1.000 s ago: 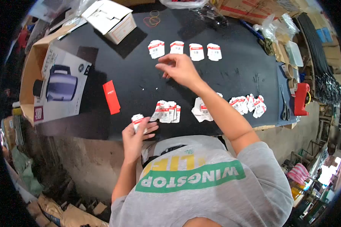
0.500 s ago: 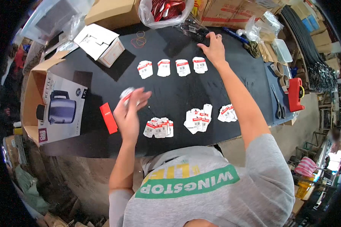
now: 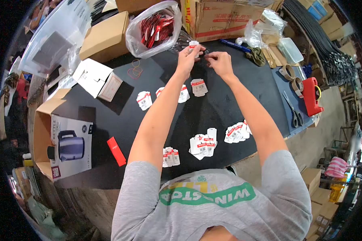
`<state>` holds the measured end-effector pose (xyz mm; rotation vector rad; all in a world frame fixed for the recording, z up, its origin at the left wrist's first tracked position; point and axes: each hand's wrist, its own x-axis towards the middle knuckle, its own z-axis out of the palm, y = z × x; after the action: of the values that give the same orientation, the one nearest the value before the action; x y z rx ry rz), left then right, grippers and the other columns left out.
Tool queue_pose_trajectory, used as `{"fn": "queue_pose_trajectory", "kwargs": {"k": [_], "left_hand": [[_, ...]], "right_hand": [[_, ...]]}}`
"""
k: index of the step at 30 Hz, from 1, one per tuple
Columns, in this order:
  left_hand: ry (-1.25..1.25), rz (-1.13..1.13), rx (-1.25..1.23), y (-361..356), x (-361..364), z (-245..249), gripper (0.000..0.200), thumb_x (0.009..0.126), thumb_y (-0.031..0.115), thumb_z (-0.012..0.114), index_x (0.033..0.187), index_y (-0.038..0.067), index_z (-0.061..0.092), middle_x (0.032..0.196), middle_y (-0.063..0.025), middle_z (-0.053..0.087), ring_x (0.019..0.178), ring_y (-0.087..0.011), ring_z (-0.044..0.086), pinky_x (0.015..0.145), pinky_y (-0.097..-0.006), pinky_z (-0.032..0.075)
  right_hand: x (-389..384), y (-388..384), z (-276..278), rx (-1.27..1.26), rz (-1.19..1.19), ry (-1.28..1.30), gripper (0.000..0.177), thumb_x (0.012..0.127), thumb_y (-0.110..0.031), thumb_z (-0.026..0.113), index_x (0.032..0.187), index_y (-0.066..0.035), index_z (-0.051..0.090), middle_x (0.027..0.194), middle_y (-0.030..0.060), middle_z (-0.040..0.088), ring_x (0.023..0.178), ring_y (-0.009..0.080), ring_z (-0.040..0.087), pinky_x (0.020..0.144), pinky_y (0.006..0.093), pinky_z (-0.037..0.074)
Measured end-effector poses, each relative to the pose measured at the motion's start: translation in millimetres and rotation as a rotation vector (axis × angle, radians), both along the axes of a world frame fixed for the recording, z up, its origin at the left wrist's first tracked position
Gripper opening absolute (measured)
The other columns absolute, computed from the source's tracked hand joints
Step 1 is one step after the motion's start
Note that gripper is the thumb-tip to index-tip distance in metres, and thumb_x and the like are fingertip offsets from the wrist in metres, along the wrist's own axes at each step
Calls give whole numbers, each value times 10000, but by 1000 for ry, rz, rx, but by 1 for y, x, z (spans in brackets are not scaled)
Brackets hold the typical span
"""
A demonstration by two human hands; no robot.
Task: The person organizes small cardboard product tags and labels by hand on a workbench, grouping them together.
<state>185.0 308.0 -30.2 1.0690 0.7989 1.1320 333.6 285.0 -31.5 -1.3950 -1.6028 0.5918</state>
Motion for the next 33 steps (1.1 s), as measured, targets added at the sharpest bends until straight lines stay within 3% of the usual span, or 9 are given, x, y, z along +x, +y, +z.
{"fn": "queue_pose_trajectory", "kwargs": {"k": [8, 15, 17, 20, 21, 23, 24, 31, 33], "left_hand": [[-34, 52, 2, 22, 5, -23, 249, 927, 277, 552, 1012, 49, 607, 1039, -53, 642, 954, -142, 609, 769, -261, 489], [-104, 60, -34, 20, 3, -20, 233, 928, 252, 552, 1026, 48, 607, 1058, -65, 640, 962, -169, 613, 763, -289, 491], [-130, 114, -58, 12, 1, -12, 233, 930, 247, 547, 1038, 48, 602, 1086, -72, 637, 969, -189, 621, 755, -291, 493], [-116, 124, -61, -7, -13, 2, 289, 954, 255, 494, 1076, 7, 577, 1109, -111, 628, 980, -218, 626, 771, -293, 501], [-105, 130, -85, -16, -20, 9, 303, 959, 259, 482, 1088, -1, 570, 1110, -120, 627, 987, -223, 625, 773, -292, 502], [-86, 113, -145, -37, -35, 22, 316, 960, 259, 478, 1105, -10, 558, 1116, -132, 622, 996, -228, 623, 774, -291, 504], [-65, 97, -205, -49, -43, 27, 330, 962, 259, 473, 1123, -19, 546, 1122, -145, 616, 1006, -234, 620, 774, -291, 507], [-23, -54, -311, -117, -84, 34, 390, 974, 242, 429, 1220, -59, 466, 1191, -215, 557, 1073, -275, 588, 874, -332, 506], [-196, -110, -432, -131, -90, 36, 398, 989, 221, 371, 1261, -65, 424, 1250, -237, 506, 1140, -293, 540, 944, -349, 475]], "right_hand": [[56, -43, 38, -287, 11, 296, 150, 790, -16, 643, 901, 82, 666, 768, 133, 672, 650, 166, 660, 598, 254, 542], [95, -79, 63, -280, -136, 468, 193, 806, -41, 657, 958, 78, 649, 804, 121, 662, 673, 160, 647, 625, 254, 539], [106, -77, 38, -262, -117, 474, 200, 813, -46, 653, 973, 73, 646, 818, 123, 661, 686, 161, 649, 633, 254, 539], [111, -79, 20, -345, -170, 116, 198, 773, -96, 681, 940, 12, 680, 835, 131, 673, 708, 169, 654, 655, 277, 523], [110, -80, 20, -345, -172, 116, 198, 773, -96, 681, 940, 12, 680, 835, 131, 673, 708, 169, 654, 655, 277, 523], [105, -82, 22, -147, -270, -376, 185, 733, -102, 681, 898, -20, 695, 833, 164, 672, 727, 237, 655, 687, 326, 508], [104, -79, 25, -140, -266, -379, 173, 712, -92, 672, 874, -36, 700, 829, 190, 658, 761, 304, 641, 715, 363, 494], [105, -10, -3, -81, -223, -313, 156, 716, -85, 677, 857, -20, 691, 782, 184, 654, 755, 315, 638, 714, 367, 494], [99, 18, -10, -59, -146, -371, 163, 721, -89, 679, 868, -18, 686, 789, 179, 662, 760, 316, 643, 719, 374, 495]]}}
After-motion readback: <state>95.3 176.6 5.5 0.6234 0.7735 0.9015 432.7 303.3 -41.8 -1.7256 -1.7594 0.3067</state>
